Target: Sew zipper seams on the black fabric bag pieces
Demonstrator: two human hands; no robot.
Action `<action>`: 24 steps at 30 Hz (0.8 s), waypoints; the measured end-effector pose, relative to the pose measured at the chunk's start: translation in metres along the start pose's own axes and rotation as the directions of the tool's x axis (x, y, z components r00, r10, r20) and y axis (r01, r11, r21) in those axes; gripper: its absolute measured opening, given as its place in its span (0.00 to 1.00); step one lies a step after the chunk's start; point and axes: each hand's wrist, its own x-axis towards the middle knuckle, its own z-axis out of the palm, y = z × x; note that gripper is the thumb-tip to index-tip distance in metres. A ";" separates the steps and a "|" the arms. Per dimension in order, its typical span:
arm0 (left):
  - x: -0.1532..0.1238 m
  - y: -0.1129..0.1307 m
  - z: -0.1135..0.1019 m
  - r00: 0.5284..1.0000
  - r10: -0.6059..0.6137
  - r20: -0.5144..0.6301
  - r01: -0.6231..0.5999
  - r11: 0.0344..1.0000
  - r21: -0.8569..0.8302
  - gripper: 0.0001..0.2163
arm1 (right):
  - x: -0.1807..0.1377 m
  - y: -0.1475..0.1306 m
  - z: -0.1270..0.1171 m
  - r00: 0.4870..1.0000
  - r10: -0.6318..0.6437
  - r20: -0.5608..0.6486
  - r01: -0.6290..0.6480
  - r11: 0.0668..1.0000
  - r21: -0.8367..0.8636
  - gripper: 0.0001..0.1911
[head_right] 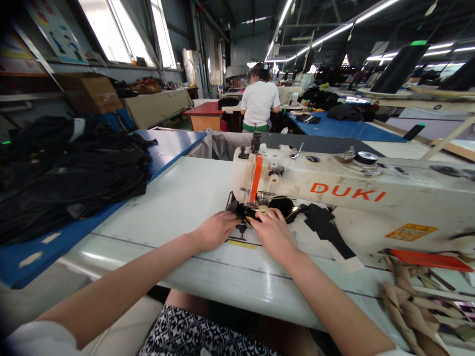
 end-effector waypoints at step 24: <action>0.010 0.010 -0.005 0.996 0.083 -0.036 -0.067 0.940 0.333 0.05 | -0.001 -0.013 -0.005 0.999 0.035 -0.002 -0.035 0.999 -0.034 0.19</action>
